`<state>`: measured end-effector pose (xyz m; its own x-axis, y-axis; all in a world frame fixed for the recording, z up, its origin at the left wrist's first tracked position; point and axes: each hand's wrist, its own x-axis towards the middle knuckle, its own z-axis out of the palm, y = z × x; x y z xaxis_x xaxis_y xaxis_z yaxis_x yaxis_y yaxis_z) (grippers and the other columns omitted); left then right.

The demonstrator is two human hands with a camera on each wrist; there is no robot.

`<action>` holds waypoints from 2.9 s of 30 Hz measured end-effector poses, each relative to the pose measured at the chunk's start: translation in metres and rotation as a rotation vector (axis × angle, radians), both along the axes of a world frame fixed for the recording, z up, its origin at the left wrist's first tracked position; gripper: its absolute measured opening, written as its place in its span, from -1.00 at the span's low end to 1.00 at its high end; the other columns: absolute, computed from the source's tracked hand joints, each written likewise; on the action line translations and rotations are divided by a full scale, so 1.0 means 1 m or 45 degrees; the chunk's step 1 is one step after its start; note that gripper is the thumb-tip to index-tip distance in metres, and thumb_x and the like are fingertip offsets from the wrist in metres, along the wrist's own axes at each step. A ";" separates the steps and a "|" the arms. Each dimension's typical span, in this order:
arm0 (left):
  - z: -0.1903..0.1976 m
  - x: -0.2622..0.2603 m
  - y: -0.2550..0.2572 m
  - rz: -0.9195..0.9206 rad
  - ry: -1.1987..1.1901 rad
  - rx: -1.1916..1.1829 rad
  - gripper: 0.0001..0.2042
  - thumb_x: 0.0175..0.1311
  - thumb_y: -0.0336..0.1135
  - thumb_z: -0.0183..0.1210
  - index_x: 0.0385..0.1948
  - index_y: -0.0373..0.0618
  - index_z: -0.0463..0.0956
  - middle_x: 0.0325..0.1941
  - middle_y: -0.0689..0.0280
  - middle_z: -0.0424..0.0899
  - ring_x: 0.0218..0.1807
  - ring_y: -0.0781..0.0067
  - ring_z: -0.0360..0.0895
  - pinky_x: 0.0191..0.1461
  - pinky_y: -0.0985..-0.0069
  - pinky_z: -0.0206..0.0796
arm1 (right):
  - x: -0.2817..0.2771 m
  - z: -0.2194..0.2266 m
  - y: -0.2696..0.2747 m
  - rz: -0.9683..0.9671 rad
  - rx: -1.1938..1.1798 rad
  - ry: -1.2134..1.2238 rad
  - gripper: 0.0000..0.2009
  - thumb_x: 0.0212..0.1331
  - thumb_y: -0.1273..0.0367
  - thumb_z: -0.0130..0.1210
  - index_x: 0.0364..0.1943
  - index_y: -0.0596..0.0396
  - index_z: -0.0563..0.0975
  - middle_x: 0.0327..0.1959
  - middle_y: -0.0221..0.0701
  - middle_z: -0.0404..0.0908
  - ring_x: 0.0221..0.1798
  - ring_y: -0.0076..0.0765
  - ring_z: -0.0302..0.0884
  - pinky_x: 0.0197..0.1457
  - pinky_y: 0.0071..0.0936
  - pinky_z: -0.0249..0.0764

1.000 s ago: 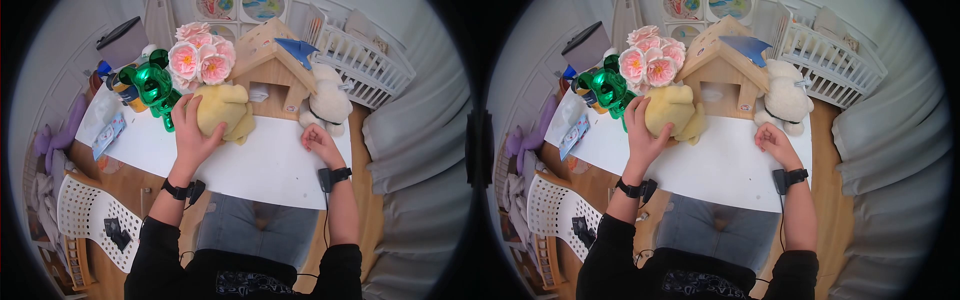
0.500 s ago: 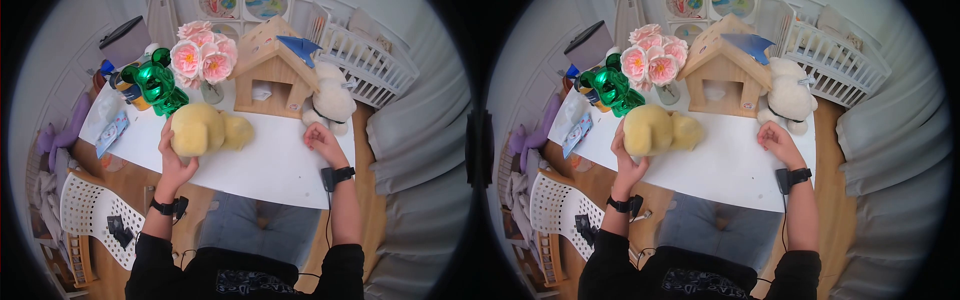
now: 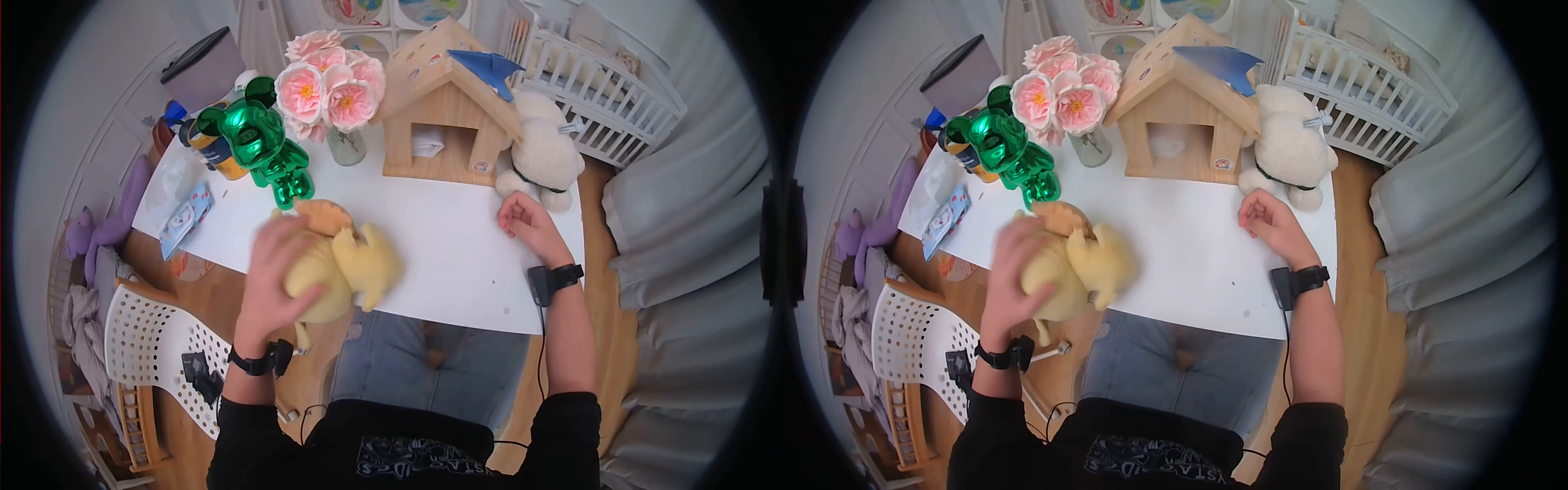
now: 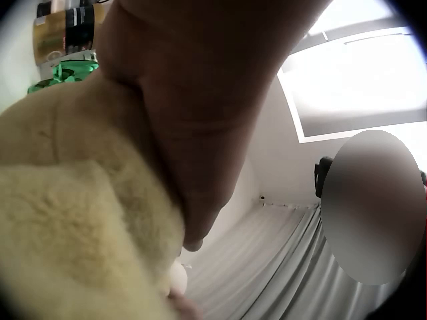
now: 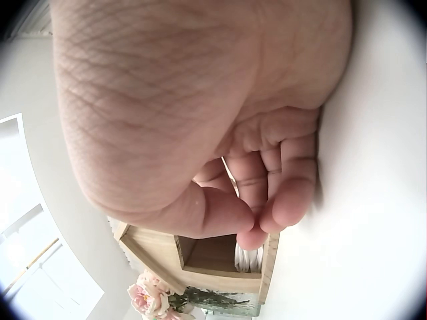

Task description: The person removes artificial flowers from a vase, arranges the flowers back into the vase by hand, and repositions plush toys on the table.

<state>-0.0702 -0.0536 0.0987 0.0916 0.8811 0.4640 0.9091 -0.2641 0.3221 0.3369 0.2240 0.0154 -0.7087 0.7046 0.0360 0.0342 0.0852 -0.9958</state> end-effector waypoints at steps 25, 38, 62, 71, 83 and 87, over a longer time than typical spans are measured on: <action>0.004 -0.083 -0.011 0.427 0.358 -0.069 -0.44 -0.09 -0.49 0.24 0.12 -0.12 0.65 0.55 -0.01 0.38 0.62 -0.26 0.24 0.72 0.01 0.08 | -0.002 -0.004 -0.001 -0.083 0.002 0.007 -0.80 0.28 0.66 0.04 -0.11 0.07 0.53 -0.22 -0.52 0.63 -0.21 -0.62 0.51 -0.14 -0.58 0.45; -0.042 0.035 0.122 0.165 -0.501 -0.019 -0.34 0.26 -0.32 0.35 0.36 -0.42 0.34 0.38 -0.22 0.43 0.47 -0.28 0.36 0.56 0.08 0.27 | 0.001 -0.005 -0.001 -0.055 0.019 0.006 -0.82 0.36 0.62 0.05 -0.09 0.04 0.52 -0.19 -0.56 0.60 -0.17 -0.64 0.49 -0.09 -0.61 0.41; -0.108 0.026 0.238 0.563 -1.200 0.471 -0.51 0.11 -0.42 0.46 0.14 -0.29 0.64 0.10 0.12 0.80 0.13 0.24 0.72 0.26 0.30 0.51 | -0.002 0.000 -0.001 -0.072 0.066 -0.021 -0.79 0.27 0.65 0.07 -0.11 0.05 0.53 -0.22 -0.56 0.62 -0.19 -0.67 0.51 -0.14 -0.62 0.42; -0.147 0.077 0.160 0.142 -1.416 0.528 -0.39 0.26 -0.30 0.50 0.36 -0.18 0.53 0.27 0.16 0.72 0.27 0.20 0.65 0.42 0.28 0.46 | 0.000 -0.005 0.002 -0.051 0.081 0.002 -0.78 0.27 0.66 0.07 -0.09 0.05 0.52 -0.18 -0.57 0.61 -0.14 -0.67 0.52 -0.11 -0.63 0.42; -0.136 0.134 0.201 -0.579 -1.253 0.101 -0.38 0.30 -0.17 0.49 0.37 -0.15 0.52 0.35 0.16 0.66 0.34 0.17 0.59 0.49 0.25 0.40 | 0.030 -0.024 -0.015 0.107 0.387 0.155 -0.44 0.29 0.45 0.37 0.40 0.08 0.54 0.32 -0.36 0.67 0.33 -0.37 0.64 0.43 -0.41 0.54; -0.114 0.111 0.232 -0.815 -1.144 0.002 -0.37 0.32 -0.12 0.48 0.38 -0.14 0.52 0.38 0.16 0.64 0.37 0.16 0.57 0.51 0.24 0.38 | 0.025 -0.005 -0.017 0.125 0.405 0.195 -0.45 0.31 0.45 0.36 0.41 0.08 0.53 0.33 -0.35 0.67 0.33 -0.36 0.64 0.44 -0.40 0.54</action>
<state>0.0405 0.1786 -0.0153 0.1593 0.7904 0.5915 0.0389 -0.6037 0.7963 0.3616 0.2070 0.0102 -0.7418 0.5698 0.3537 -0.1374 0.3871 -0.9118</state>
